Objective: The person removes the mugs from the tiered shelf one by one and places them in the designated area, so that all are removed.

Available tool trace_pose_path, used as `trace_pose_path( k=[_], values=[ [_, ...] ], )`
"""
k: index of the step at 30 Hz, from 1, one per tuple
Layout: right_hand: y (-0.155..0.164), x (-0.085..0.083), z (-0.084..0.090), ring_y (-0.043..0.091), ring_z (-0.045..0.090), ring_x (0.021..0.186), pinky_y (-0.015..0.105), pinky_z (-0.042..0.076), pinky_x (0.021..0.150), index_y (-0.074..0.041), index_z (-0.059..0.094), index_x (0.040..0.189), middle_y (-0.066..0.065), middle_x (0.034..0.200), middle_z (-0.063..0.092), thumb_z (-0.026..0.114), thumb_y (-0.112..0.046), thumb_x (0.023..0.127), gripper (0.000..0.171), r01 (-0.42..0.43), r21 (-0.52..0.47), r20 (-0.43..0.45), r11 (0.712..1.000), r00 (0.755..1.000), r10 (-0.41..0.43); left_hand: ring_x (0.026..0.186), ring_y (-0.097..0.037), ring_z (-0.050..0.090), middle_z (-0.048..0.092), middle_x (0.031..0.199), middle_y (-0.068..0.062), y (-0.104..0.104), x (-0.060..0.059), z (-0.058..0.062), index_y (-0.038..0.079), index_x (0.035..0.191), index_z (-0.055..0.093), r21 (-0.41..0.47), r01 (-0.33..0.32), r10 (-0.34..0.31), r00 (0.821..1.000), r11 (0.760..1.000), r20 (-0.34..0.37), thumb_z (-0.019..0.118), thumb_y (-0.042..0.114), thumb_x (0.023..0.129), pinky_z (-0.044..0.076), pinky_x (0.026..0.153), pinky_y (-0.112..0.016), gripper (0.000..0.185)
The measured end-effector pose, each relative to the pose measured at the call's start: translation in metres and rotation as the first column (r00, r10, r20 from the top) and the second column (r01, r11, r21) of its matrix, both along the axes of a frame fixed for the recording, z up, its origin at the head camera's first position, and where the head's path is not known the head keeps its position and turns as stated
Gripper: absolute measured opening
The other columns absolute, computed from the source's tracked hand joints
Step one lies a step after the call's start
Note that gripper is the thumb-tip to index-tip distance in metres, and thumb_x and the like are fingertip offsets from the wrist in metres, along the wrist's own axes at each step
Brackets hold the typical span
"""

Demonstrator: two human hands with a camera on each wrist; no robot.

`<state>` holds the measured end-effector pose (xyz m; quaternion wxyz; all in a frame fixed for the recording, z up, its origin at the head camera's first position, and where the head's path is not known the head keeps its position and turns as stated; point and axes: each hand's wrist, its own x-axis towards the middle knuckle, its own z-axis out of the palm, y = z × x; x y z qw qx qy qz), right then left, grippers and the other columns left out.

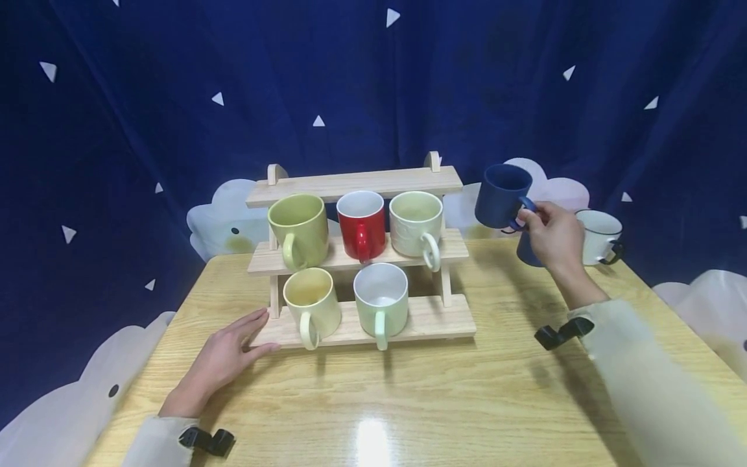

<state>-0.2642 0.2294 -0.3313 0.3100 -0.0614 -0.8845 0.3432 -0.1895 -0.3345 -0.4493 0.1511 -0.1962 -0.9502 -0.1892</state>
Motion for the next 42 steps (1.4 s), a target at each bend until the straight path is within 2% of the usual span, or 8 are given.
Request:
trace_pose_path(
  k=[5,10,15,19,24,30,35,42],
  values=[
    [0.003,-0.002,-0.019,0.036,0.065,0.087,0.046,0.046,0.078,0.002,0.070,0.112,0.023,0.096,0.071,0.062,-0.026,0.097,0.032,-0.001,0.000,-0.027,1.000,1.000,0.001,0.123,-0.038,0.053,0.054,0.140,-0.012,0.000,0.001,0.001,0.004,0.135,0.058,0.004,-0.002,0.002,1.000,1.000,0.008,0.074,0.048,0.083,0.042,0.101,-0.056,0.070],
    [0.008,-0.002,-0.039,0.035,0.063,0.082,0.040,0.044,0.071,0.002,0.070,0.110,0.023,0.092,0.071,0.062,-0.026,0.097,0.032,0.000,-0.003,-0.011,1.000,1.000,0.000,0.123,-0.038,0.053,0.054,0.140,-0.012,0.000,0.000,0.001,0.004,0.136,0.057,0.000,0.001,-0.001,1.000,1.000,0.010,0.074,0.049,0.083,0.042,0.101,-0.055,0.072],
    [0.013,-0.002,-0.057,0.029,0.055,0.070,0.035,0.038,0.061,0.003,0.070,0.109,0.021,0.082,0.068,0.063,-0.027,0.097,0.033,0.023,0.015,-0.001,1.000,1.000,-0.023,0.124,-0.038,0.053,0.054,0.140,-0.013,0.001,-0.002,0.002,0.003,0.136,0.056,-0.005,0.010,-0.010,1.000,1.000,0.003,0.074,0.048,0.083,0.042,0.102,-0.055,0.072],
    [0.014,-0.005,-0.068,0.028,0.054,0.067,0.035,0.036,0.060,0.003,0.070,0.110,0.020,0.082,0.069,0.063,-0.026,0.097,0.033,0.022,0.021,0.007,1.000,1.000,-0.023,0.124,-0.038,0.053,0.054,0.140,-0.013,0.000,-0.002,0.002,0.003,0.136,0.057,-0.006,0.011,-0.011,1.000,1.000,0.003,0.075,0.048,0.083,0.042,0.102,-0.055,0.072],
    [0.014,-0.006,-0.077,0.031,0.056,0.072,0.037,0.036,0.065,0.002,0.070,0.112,0.019,0.085,0.070,0.062,-0.028,0.098,0.034,0.019,0.026,0.037,0.999,0.999,-0.020,0.124,-0.038,0.052,0.054,0.141,-0.013,0.000,-0.001,0.001,0.003,0.136,0.056,-0.005,0.006,-0.006,1.000,1.000,0.014,0.074,0.048,0.084,0.041,0.102,-0.055,0.071],
    [0.014,-0.007,-0.086,0.029,0.053,0.068,0.036,0.035,0.062,0.002,0.070,0.107,0.016,0.079,0.067,0.062,-0.028,0.098,0.033,0.024,0.034,0.065,0.999,0.998,-0.027,0.124,-0.039,0.052,0.054,0.141,-0.012,0.000,0.000,0.001,0.003,0.136,0.056,0.001,0.002,-0.002,1.000,1.000,0.019,0.073,0.049,0.084,0.041,0.102,-0.056,0.072],
    [0.018,-0.007,-0.092,0.029,0.053,0.069,0.036,0.036,0.061,0.002,0.070,0.108,0.015,0.078,0.065,0.059,-0.029,0.099,0.034,0.019,0.035,0.093,0.999,0.995,-0.022,0.123,-0.038,0.053,0.054,0.140,-0.012,-0.001,-0.001,0.000,0.003,0.136,0.057,0.001,0.008,-0.008,1.000,1.000,0.005,0.075,0.048,0.083,0.042,0.102,-0.056,0.071],
    [0.018,-0.008,-0.096,0.027,0.053,0.069,0.035,0.037,0.059,0.001,0.069,0.108,0.014,0.079,0.064,0.057,-0.032,0.100,0.036,0.006,-0.024,0.138,1.000,0.990,-0.003,0.123,-0.039,0.053,0.054,0.140,-0.013,-0.002,0.000,0.000,0.003,0.136,0.056,0.001,0.002,-0.002,1.000,1.000,0.007,0.074,0.049,0.083,0.042,0.101,-0.056,0.072]
  ],
)
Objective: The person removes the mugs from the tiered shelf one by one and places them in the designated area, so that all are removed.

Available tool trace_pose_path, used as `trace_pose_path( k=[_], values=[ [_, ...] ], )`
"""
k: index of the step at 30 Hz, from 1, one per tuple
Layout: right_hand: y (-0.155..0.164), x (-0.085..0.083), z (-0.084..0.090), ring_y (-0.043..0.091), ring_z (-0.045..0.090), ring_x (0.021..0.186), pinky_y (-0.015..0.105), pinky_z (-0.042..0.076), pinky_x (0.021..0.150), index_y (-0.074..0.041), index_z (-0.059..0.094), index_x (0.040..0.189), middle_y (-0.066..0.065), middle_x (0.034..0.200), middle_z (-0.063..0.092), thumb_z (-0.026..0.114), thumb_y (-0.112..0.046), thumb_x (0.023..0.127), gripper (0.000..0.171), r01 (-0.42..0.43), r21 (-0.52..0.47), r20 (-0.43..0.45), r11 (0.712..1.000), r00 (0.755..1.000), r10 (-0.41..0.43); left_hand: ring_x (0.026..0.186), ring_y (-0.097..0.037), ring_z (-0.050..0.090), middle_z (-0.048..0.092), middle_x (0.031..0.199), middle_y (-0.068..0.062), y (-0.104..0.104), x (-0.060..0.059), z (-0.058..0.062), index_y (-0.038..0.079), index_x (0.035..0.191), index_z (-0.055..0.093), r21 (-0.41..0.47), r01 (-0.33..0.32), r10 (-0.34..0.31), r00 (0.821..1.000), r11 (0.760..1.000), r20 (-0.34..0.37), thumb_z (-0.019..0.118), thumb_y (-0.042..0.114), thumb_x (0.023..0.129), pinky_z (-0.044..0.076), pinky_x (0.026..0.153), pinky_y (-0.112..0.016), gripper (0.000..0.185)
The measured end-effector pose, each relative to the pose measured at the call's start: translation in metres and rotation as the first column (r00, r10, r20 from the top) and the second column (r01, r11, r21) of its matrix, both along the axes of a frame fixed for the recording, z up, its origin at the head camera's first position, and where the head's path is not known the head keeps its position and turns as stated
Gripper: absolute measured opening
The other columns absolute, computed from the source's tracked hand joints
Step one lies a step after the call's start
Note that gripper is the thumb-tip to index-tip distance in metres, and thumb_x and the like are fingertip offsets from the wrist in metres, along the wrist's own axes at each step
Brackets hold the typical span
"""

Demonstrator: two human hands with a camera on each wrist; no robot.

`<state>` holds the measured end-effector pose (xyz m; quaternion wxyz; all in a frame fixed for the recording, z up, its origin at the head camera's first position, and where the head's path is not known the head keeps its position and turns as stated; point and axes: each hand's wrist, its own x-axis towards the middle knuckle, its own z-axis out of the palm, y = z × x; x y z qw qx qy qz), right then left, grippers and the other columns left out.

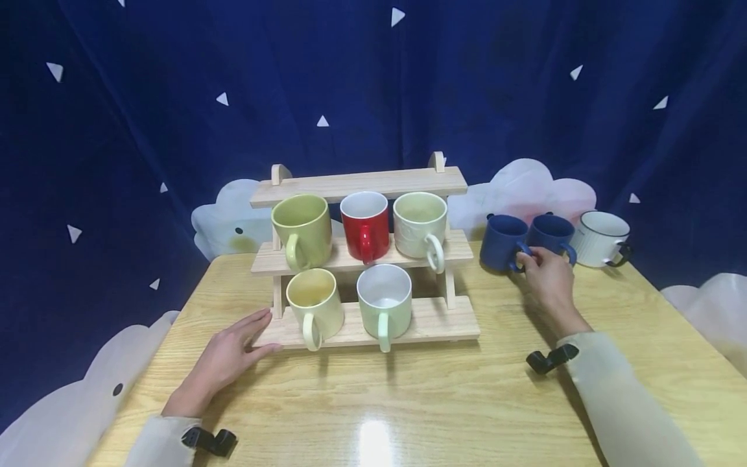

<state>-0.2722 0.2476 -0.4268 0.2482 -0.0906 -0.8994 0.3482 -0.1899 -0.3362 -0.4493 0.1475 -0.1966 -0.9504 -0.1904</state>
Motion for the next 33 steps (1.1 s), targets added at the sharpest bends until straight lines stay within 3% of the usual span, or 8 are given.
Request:
trace_pose_path(
  k=[6,15,20,24,29,33],
  values=[
    [-0.001,-0.004,-0.003,0.027,0.053,0.071,0.036,0.035,0.059,0.000,0.068,0.111,0.013,0.080,0.063,0.055,-0.036,0.101,0.039,-0.001,-0.028,0.020,1.000,1.000,0.001,0.124,-0.038,0.053,0.054,0.140,-0.012,-0.001,0.000,0.001,0.003,0.136,0.057,0.003,0.000,0.000,1.000,1.000,-0.008,0.075,0.047,0.083,0.042,0.102,-0.055,0.071],
    [-0.001,-0.008,-0.013,0.028,0.057,0.078,0.036,0.041,0.068,-0.001,0.068,0.116,0.016,0.090,0.068,0.056,-0.037,0.100,0.041,-0.004,-0.067,0.012,0.998,1.000,0.005,0.125,-0.037,0.053,0.054,0.140,-0.012,0.000,-0.001,0.000,0.003,0.136,0.057,0.003,0.005,-0.005,1.000,1.000,-0.005,0.074,0.049,0.084,0.041,0.103,-0.054,0.071],
    [0.001,-0.011,-0.022,0.029,0.058,0.075,0.035,0.040,0.065,0.003,0.069,0.113,0.019,0.088,0.069,0.060,-0.030,0.099,0.037,-0.008,-0.005,-0.027,1.000,1.000,0.008,0.125,-0.036,0.053,0.054,0.141,-0.010,0.000,-0.001,-0.001,0.004,0.136,0.057,-0.001,0.008,-0.008,1.000,1.000,-0.004,0.074,0.050,0.083,0.042,0.103,-0.054,0.072],
    [0.000,-0.014,-0.027,0.034,0.061,0.076,0.041,0.044,0.068,0.004,0.069,0.112,0.020,0.086,0.070,0.063,-0.026,0.098,0.034,-0.003,0.015,-0.059,1.000,0.998,0.004,0.125,-0.035,0.053,0.053,0.142,-0.010,0.000,-0.001,0.000,0.005,0.137,0.056,-0.007,0.012,-0.012,1.000,1.000,-0.008,0.074,0.050,0.083,0.043,0.102,-0.054,0.072],
    [0.002,-0.015,-0.029,0.039,0.065,0.091,0.048,0.047,0.081,0.004,0.067,0.116,0.024,0.099,0.070,0.063,-0.031,0.097,0.040,-0.011,-0.041,-0.054,0.999,0.998,0.009,0.125,-0.036,0.053,0.053,0.142,-0.011,0.001,-0.001,0.001,0.005,0.137,0.056,-0.014,0.016,-0.016,1.000,1.000,-0.013,0.074,0.049,0.083,0.043,0.101,-0.054,0.073],
    [0.004,-0.015,-0.033,0.036,0.064,0.098,0.039,0.047,0.083,0.004,0.064,0.120,0.023,0.107,0.069,0.061,-0.036,0.097,0.046,-0.027,-0.103,-0.029,0.994,0.999,0.024,0.125,-0.036,0.052,0.053,0.142,-0.011,0.001,-0.001,0.000,0.005,0.137,0.056,-0.008,0.012,-0.012,1.000,1.000,-0.005,0.074,0.050,0.083,0.043,0.102,-0.054,0.073]
  ],
)
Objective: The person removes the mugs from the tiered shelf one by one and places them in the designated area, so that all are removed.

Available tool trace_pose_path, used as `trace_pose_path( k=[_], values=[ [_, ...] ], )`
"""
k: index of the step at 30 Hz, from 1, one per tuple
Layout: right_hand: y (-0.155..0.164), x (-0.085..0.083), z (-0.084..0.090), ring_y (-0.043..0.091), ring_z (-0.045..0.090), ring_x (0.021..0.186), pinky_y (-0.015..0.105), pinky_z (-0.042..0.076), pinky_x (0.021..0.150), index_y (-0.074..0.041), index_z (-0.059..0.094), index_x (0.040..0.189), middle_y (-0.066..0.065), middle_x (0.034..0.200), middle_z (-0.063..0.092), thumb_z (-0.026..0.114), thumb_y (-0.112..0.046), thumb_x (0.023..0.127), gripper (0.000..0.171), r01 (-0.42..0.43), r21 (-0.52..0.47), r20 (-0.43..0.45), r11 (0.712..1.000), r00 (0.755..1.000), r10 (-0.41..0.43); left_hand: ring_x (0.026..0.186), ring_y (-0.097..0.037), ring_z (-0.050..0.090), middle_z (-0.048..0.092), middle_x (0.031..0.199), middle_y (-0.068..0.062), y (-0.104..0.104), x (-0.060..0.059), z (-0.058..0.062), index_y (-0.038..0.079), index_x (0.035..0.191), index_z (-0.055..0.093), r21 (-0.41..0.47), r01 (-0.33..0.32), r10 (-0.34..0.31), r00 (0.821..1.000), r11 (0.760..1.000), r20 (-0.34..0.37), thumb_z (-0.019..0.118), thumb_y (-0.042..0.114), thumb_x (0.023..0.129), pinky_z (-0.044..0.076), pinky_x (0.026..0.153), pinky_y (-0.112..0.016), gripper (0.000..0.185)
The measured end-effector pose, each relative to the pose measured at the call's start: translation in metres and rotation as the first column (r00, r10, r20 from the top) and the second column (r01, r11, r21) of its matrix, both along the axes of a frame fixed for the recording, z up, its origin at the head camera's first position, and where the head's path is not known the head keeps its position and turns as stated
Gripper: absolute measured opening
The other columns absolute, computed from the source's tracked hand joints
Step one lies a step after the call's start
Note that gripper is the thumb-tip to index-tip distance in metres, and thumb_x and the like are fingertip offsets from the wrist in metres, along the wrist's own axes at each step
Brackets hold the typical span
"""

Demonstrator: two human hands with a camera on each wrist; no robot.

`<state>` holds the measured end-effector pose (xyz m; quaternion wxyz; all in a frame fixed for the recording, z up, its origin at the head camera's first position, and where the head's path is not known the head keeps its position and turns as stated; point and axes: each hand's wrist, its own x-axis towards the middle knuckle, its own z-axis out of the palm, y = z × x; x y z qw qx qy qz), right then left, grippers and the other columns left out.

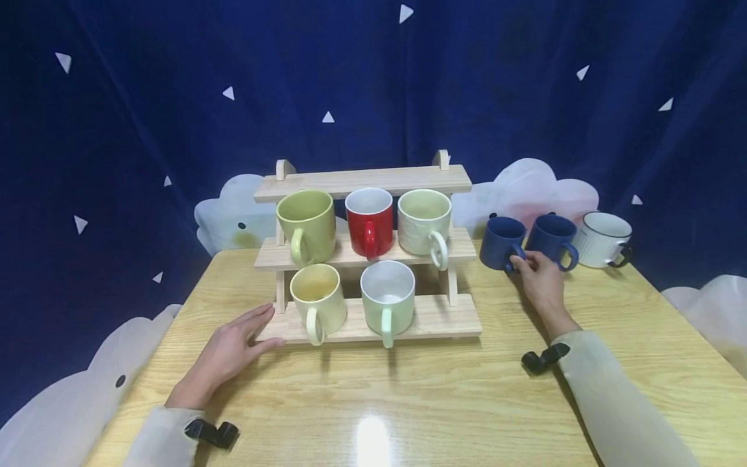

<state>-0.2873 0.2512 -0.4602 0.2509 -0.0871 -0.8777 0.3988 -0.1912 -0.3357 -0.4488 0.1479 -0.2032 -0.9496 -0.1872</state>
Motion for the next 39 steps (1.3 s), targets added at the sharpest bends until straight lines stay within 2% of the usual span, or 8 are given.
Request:
trace_pose_path(
  k=[3,5,13,21,28,32,35,39],
  values=[
    [0.001,0.000,-0.004,0.031,0.063,0.100,0.029,0.046,0.080,0.002,0.062,0.123,0.021,0.109,0.069,0.061,-0.035,0.098,0.045,0.000,-0.025,0.003,1.000,1.000,0.000,0.125,-0.035,0.052,0.052,0.142,-0.011,0.000,0.000,0.000,0.005,0.138,0.055,0.000,-0.003,0.003,1.000,1.000,0.008,0.073,0.051,0.083,0.043,0.102,-0.054,0.074],
    [0.001,-0.001,-0.007,0.030,0.063,0.102,0.027,0.046,0.080,0.001,0.061,0.125,0.020,0.111,0.068,0.061,-0.034,0.098,0.044,-0.003,-0.028,-0.004,1.000,1.000,0.002,0.126,-0.035,0.052,0.052,0.142,-0.011,0.000,0.000,-0.001,0.005,0.138,0.055,0.000,-0.003,0.003,1.000,1.000,0.011,0.073,0.052,0.083,0.042,0.102,-0.054,0.074],
    [-0.001,-0.002,-0.010,0.036,0.063,0.106,0.047,0.048,0.090,0.000,0.058,0.130,0.023,0.115,0.066,0.061,-0.029,0.098,0.044,-0.051,-0.021,-0.050,0.999,0.998,0.049,0.125,-0.035,0.052,0.053,0.142,-0.012,0.000,0.000,0.001,0.005,0.137,0.056,0.001,-0.006,0.006,1.000,1.000,0.006,0.074,0.050,0.083,0.043,0.101,-0.054,0.074],
    [0.001,-0.001,-0.011,0.039,0.062,0.107,0.052,0.047,0.093,0.001,0.056,0.131,0.025,0.116,0.065,0.061,-0.028,0.099,0.044,-0.066,-0.020,-0.054,0.998,0.996,0.065,0.126,-0.035,0.052,0.053,0.142,-0.012,0.001,0.000,0.000,0.004,0.137,0.056,-0.007,-0.004,0.004,1.000,1.000,0.003,0.073,0.050,0.083,0.043,0.102,-0.054,0.073],
    [0.001,0.001,-0.007,0.037,0.061,0.111,0.050,0.049,0.094,0.001,0.055,0.133,0.024,0.121,0.064,0.060,-0.033,0.099,0.048,-0.053,-0.034,-0.036,0.998,0.998,0.051,0.125,-0.036,0.053,0.053,0.141,-0.012,0.001,0.000,-0.001,0.004,0.137,0.056,0.001,0.002,-0.002,1.000,1.000,-0.007,0.074,0.050,0.083,0.043,0.102,-0.053,0.073],
    [0.001,0.002,-0.004,0.035,0.062,0.111,0.046,0.051,0.093,0.000,0.056,0.131,0.021,0.120,0.065,0.059,-0.033,0.099,0.046,-0.042,-0.034,-0.075,0.999,0.996,0.039,0.124,-0.036,0.053,0.054,0.140,-0.012,0.001,0.001,-0.001,0.004,0.137,0.056,-0.001,0.000,0.000,1.000,1.000,-0.015,0.074,0.049,0.082,0.043,0.101,-0.053,0.073],
    [0.001,0.003,0.002,0.033,0.064,0.108,0.042,0.052,0.090,-0.001,0.058,0.129,0.018,0.118,0.067,0.059,-0.032,0.099,0.043,-0.019,-0.012,-0.105,1.000,0.994,0.018,0.124,-0.036,0.053,0.054,0.140,-0.012,0.001,0.001,-0.001,0.004,0.136,0.056,0.002,-0.002,0.002,1.000,1.000,-0.013,0.074,0.049,0.083,0.043,0.101,-0.053,0.072],
    [0.000,0.006,0.014,0.034,0.064,0.106,0.044,0.050,0.090,-0.002,0.059,0.129,0.018,0.121,0.066,0.058,-0.031,0.100,0.041,-0.004,0.011,-0.112,1.000,0.994,0.005,0.124,-0.036,0.053,0.054,0.140,-0.013,0.001,0.001,-0.001,0.004,0.137,0.056,0.000,-0.006,0.006,1.000,1.000,-0.001,0.073,0.050,0.083,0.042,0.102,-0.054,0.072]
  ],
)
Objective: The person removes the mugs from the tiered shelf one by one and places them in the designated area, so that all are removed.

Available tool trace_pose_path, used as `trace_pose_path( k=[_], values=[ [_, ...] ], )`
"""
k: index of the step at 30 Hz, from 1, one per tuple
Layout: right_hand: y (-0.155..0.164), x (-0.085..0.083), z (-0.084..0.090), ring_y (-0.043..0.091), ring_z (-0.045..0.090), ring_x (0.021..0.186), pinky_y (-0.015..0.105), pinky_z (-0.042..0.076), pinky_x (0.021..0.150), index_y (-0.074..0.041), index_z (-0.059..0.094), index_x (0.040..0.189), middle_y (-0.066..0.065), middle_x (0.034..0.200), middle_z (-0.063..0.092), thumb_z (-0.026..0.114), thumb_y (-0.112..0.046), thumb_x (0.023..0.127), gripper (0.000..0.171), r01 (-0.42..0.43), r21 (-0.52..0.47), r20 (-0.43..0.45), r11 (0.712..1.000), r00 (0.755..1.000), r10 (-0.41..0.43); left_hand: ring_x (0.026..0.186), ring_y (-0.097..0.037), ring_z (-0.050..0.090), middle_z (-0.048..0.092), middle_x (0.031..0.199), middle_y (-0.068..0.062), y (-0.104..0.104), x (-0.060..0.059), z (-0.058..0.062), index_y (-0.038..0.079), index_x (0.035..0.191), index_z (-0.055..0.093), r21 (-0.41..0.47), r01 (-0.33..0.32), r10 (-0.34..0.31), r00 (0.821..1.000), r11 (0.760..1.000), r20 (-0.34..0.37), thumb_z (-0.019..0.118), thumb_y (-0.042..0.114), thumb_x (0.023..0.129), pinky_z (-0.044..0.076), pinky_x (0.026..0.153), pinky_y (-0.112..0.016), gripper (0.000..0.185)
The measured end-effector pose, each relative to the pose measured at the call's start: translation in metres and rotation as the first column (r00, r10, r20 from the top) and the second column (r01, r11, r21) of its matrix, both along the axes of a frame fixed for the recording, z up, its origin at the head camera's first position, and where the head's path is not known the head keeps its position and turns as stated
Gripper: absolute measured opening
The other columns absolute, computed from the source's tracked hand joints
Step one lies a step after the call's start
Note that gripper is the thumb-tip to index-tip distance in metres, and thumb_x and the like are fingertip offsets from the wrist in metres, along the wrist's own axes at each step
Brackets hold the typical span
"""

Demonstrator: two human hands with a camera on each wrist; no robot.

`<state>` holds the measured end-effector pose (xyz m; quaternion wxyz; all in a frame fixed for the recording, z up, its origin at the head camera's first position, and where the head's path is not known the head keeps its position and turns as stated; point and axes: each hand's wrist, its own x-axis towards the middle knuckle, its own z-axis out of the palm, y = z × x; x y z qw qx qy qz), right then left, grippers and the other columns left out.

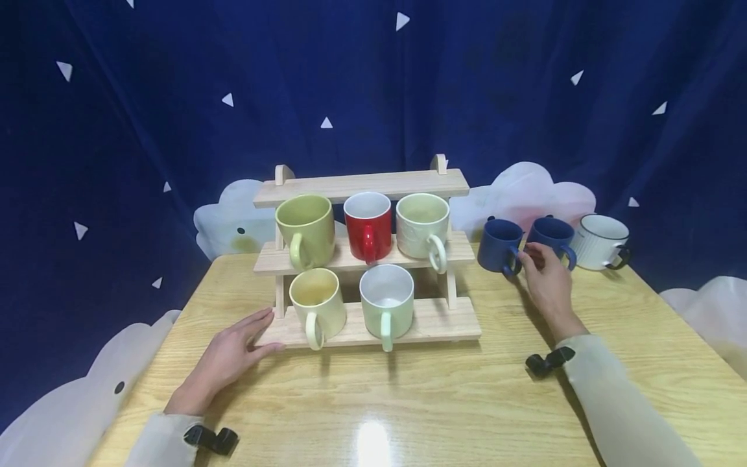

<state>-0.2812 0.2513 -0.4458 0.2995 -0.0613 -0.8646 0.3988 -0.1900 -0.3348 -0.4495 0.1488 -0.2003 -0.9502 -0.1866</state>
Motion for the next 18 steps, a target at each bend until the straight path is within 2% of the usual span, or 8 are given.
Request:
trace_pose_path(
  k=[4,11,14,18],
  values=[
    [-0.001,0.006,0.015,0.036,0.063,0.108,0.049,0.049,0.092,-0.001,0.057,0.131,0.019,0.124,0.064,0.056,-0.032,0.101,0.043,-0.039,0.022,-0.009,0.999,0.999,0.039,0.124,-0.038,0.053,0.054,0.140,-0.014,0.000,0.000,0.001,0.003,0.136,0.056,-0.006,0.000,0.000,1.000,1.000,0.001,0.073,0.049,0.084,0.042,0.102,-0.055,0.072],
    [-0.013,0.019,0.042,0.034,0.063,0.108,0.047,0.051,0.091,-0.001,0.061,0.127,0.018,0.120,0.066,0.057,-0.039,0.099,0.046,-0.165,0.101,-0.039,0.981,0.985,0.170,0.124,-0.038,0.053,0.054,0.140,-0.014,0.000,0.000,0.001,0.003,0.136,0.057,-0.009,0.000,0.000,1.000,1.000,-0.002,0.072,0.050,0.084,0.042,0.101,-0.055,0.072],
    [-0.023,0.026,0.055,0.031,0.063,0.108,0.034,0.051,0.092,-0.003,0.063,0.126,0.016,0.118,0.067,0.058,-0.040,0.098,0.046,-0.221,0.102,-0.022,0.970,0.974,0.224,0.124,-0.038,0.053,0.054,0.140,-0.014,0.000,0.001,0.000,0.003,0.136,0.056,-0.007,-0.001,0.001,1.000,1.000,0.004,0.072,0.050,0.084,0.042,0.101,-0.055,0.072],
    [-0.037,0.037,0.070,0.022,0.062,0.103,0.013,0.045,0.082,-0.008,0.064,0.125,0.011,0.116,0.068,0.059,-0.044,0.097,0.046,-0.271,0.094,0.006,0.958,0.962,0.272,0.124,-0.038,0.052,0.053,0.141,-0.013,0.000,0.001,0.000,0.003,0.137,0.056,-0.003,-0.005,0.005,1.000,1.000,0.014,0.072,0.050,0.085,0.041,0.102,-0.056,0.072]
  ],
)
